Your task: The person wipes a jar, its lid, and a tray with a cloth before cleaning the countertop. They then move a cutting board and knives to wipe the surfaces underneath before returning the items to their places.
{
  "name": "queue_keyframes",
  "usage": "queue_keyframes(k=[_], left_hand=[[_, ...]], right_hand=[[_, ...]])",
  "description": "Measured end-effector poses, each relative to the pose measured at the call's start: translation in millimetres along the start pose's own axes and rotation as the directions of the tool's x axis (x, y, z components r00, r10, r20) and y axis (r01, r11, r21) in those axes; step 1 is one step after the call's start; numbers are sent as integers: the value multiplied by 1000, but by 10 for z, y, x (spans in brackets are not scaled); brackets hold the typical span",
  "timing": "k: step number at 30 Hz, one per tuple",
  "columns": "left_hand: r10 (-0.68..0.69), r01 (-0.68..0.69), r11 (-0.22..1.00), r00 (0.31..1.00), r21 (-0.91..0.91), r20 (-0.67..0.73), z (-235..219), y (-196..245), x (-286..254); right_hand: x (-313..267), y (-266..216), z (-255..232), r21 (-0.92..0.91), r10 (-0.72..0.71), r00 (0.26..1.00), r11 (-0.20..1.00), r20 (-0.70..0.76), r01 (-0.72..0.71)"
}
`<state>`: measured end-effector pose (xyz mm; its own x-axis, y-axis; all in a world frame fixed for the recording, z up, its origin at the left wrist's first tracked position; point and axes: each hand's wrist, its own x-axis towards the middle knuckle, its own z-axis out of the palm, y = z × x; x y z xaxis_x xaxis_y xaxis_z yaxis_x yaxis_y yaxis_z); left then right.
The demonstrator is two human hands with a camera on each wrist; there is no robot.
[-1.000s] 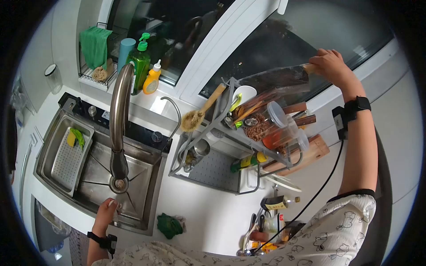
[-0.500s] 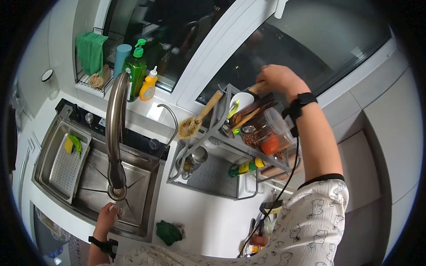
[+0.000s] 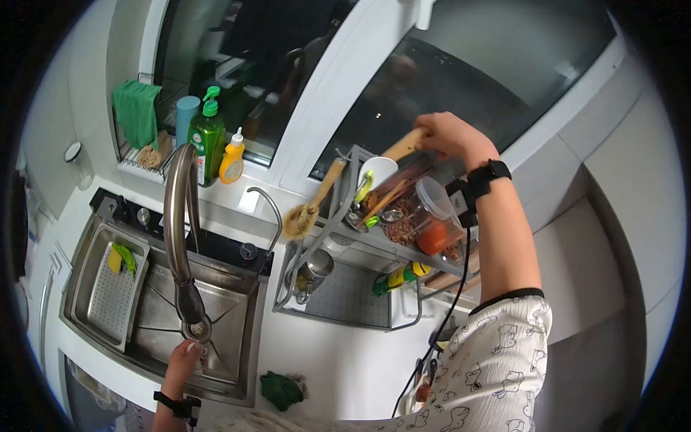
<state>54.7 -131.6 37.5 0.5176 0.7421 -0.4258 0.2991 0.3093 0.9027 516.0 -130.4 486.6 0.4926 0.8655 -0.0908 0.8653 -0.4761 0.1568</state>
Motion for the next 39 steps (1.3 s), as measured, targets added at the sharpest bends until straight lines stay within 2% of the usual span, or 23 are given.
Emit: queue_keyframes(k=[1,2,3,5,7,8,9,12,13,15,16,18,21,22,23,26,27,29,31,33,37,39], left_hand=[[13,-13,1000,1000,20,3,39,47,6],[24,-24,1000,999,13,27,86,106,9],[36,-36,999,998,7,50,130,186,0],[14,-17,998,999,55,45,181,336,-45],[20,-26,996,997,81,75,206,269,-58],[35,-41,995,997,92,67,202,194,-63],[40,-46,994,997,103,64,179,87,-63],[49,-54,993,997,101,54,89,-169,-90],[51,-56,993,998,107,48,67,-183,-124],[-12,6,986,999,169,31,52,-84,-238],[-5,0,984,1000,177,28,74,-83,-249],[-25,23,988,1000,156,15,126,-98,-267],[30,-36,981,999,189,34,226,-56,-317],[64,-68,974,998,216,29,246,-124,-297],[67,-71,972,997,223,26,264,-79,-330],[30,-40,975,998,218,49,313,46,-447],[35,-49,965,998,257,58,313,57,-463],[39,-58,952,997,300,67,316,31,-473],[82,-85,954,996,286,23,322,-21,-470],[75,-79,963,997,259,26,331,14,-502],[67,-73,957,997,281,30,324,-17,-482],[52,-58,966,998,253,30,349,41,-478]], right_hand=[[-19,27,38,58,-44,998,997,-43,46],[7,111,121,157,-177,974,967,-143,199],[-88,-3,108,143,-147,978,975,-145,167],[-102,176,176,193,-270,913,922,-304,337],[-236,429,127,226,-151,877,933,-457,279],[-354,585,79,235,-79,878,949,-473,212],[-450,783,60,255,-6,883,956,-470,142],[-640,1368,245,175,80,896,985,-436,-3],[-664,1460,352,182,81,895,983,-440,1],[-715,1550,507,216,167,949,970,-268,-110],[-700,1595,563,224,171,947,968,-273,-110],[-665,1591,669,311,159,925,949,-344,-48],[-547,1627,678,309,130,916,951,-380,-7],[-504,1628,705,387,76,893,915,-444,115],[-490,1564,672,393,79,891,912,-447,117],[-409,1298,521,363,-57,905,904,-422,226],[-378,1259,499,362,-57,903,904,-425,227],[-343,1217,485,490,-83,892,811,-443,319],[-279,1242,539,514,-55,884,796,-465,320],[-244,1234,595,634,-67,891,678,-450,371],[-242,1090,639,594,-70,908,735,-414,328],[-238,1084,602,498,-93,940,828,-330,257]])
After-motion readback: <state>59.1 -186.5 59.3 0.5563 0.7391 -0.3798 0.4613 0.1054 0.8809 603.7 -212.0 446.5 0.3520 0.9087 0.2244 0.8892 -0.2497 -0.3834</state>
